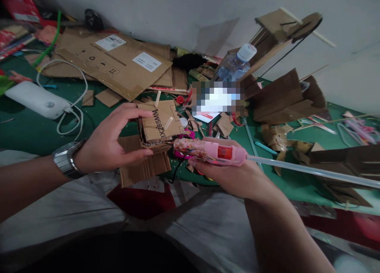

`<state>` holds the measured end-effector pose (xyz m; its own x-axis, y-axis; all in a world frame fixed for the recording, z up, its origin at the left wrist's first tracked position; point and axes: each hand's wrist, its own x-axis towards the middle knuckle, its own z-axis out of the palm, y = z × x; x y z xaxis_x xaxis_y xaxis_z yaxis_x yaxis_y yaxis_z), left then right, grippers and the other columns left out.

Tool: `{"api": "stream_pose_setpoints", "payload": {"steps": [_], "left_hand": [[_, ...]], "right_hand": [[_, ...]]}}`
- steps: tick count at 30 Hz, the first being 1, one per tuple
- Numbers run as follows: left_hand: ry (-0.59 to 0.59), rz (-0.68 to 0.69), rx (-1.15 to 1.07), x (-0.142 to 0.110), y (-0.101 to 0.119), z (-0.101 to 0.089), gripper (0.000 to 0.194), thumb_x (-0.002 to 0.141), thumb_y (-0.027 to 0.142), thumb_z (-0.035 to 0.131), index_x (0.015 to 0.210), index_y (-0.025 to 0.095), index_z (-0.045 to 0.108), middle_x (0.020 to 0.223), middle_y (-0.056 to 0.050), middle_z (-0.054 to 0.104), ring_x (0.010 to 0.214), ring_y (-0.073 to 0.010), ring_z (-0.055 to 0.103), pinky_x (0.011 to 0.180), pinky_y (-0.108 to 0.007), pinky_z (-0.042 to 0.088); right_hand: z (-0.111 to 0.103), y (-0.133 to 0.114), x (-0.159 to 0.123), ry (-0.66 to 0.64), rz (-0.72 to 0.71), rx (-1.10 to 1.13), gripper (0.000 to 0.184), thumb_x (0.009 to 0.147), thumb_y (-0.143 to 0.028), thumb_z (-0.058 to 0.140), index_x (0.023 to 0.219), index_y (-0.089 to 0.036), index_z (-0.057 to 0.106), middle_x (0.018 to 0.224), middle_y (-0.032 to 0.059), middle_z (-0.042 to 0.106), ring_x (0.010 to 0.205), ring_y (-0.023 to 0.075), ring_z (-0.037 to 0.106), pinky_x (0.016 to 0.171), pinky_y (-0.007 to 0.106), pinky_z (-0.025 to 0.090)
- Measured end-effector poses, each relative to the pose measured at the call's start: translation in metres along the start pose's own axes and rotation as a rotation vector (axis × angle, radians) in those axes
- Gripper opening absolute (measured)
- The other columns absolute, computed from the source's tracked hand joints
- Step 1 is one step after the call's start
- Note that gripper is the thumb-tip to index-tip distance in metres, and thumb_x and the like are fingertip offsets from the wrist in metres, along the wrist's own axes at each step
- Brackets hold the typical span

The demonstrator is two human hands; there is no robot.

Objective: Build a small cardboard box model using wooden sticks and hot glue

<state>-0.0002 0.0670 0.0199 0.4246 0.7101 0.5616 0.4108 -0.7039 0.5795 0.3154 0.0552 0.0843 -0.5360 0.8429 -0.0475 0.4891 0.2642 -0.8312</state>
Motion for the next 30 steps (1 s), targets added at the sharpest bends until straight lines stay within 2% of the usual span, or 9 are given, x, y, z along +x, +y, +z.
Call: {"api": "stream_pose_setpoints", "payload": {"steps": [7, 11, 13, 16, 19, 24, 30], "left_hand": [[0.005, 0.014, 0.023, -0.0001, -0.0014, 0.0006, 0.074, 0.091, 0.055, 0.086, 0.152, 0.025, 0.055, 0.144, -0.013, 0.069, 0.135, -0.0338, 0.065, 0.114, -0.051, 0.059], [0.011, 0.021, 0.024, -0.0002, -0.0011, 0.0004, 0.075, 0.091, 0.055, 0.087, 0.151, 0.024, 0.055, 0.144, -0.014, 0.069, 0.135, -0.0345, 0.065, 0.114, -0.053, 0.059], [0.002, 0.005, 0.023, -0.0002, -0.0007, 0.0001, 0.074, 0.091, 0.056, 0.086, 0.151, 0.025, 0.055, 0.144, -0.014, 0.069, 0.135, -0.0348, 0.065, 0.114, -0.053, 0.059], [-0.004, 0.002, 0.034, -0.0002, -0.0005, -0.0002, 0.074, 0.092, 0.058, 0.086, 0.151, 0.025, 0.056, 0.144, -0.014, 0.069, 0.135, -0.0349, 0.065, 0.114, -0.054, 0.058], [-0.006, 0.000, 0.032, -0.0004, -0.0006, -0.0004, 0.075, 0.091, 0.058, 0.086, 0.152, 0.025, 0.055, 0.144, -0.015, 0.068, 0.135, -0.0352, 0.065, 0.114, -0.054, 0.058], [-0.015, -0.013, 0.024, -0.0001, -0.0004, -0.0009, 0.075, 0.091, 0.055, 0.087, 0.152, 0.027, 0.055, 0.144, -0.014, 0.068, 0.135, -0.0362, 0.065, 0.115, -0.056, 0.058], [-0.012, -0.009, 0.023, 0.0002, 0.0002, -0.0007, 0.075, 0.090, 0.055, 0.088, 0.152, 0.027, 0.055, 0.143, -0.013, 0.068, 0.134, -0.0353, 0.066, 0.115, -0.055, 0.057]], "right_hand": [[-0.0046, -0.0010, -0.0015, -0.030, 0.018, 0.015, 0.041, 0.094, -0.028, 0.086, 0.133, -0.040, 0.083, 0.134, -0.0019, 0.084, 0.122, 0.0271, 0.082, 0.108, 0.035, 0.069], [-0.0050, -0.0065, -0.0029, -0.011, 0.077, 0.047, 0.039, 0.091, -0.032, 0.089, 0.129, -0.040, 0.085, 0.125, -0.0016, 0.086, 0.109, 0.0223, 0.084, 0.095, 0.027, 0.070], [-0.0054, -0.0073, -0.0032, -0.001, 0.057, 0.024, 0.041, 0.091, -0.033, 0.089, 0.130, -0.042, 0.084, 0.123, -0.0018, 0.086, 0.105, 0.0199, 0.084, 0.090, 0.025, 0.069], [-0.0059, -0.0059, -0.0030, 0.015, 0.011, -0.007, 0.043, 0.091, -0.034, 0.089, 0.133, -0.043, 0.083, 0.125, -0.0012, 0.085, 0.107, 0.0202, 0.082, 0.093, 0.027, 0.069], [-0.0062, -0.0043, -0.0027, 0.010, 0.032, 0.035, 0.043, 0.090, -0.035, 0.090, 0.132, -0.045, 0.083, 0.124, -0.0018, 0.085, 0.108, 0.0210, 0.083, 0.094, 0.028, 0.069], [-0.0062, -0.0047, -0.0035, 0.014, 0.026, 0.014, 0.045, 0.091, -0.033, 0.089, 0.131, -0.050, 0.082, 0.119, -0.0061, 0.086, 0.101, 0.0156, 0.082, 0.086, 0.019, 0.066], [-0.0058, -0.0047, -0.0031, 0.026, 0.036, 0.038, 0.039, 0.088, -0.034, 0.091, 0.125, -0.044, 0.085, 0.108, -0.0040, 0.086, 0.091, 0.0164, 0.083, 0.080, 0.020, 0.067]]}}
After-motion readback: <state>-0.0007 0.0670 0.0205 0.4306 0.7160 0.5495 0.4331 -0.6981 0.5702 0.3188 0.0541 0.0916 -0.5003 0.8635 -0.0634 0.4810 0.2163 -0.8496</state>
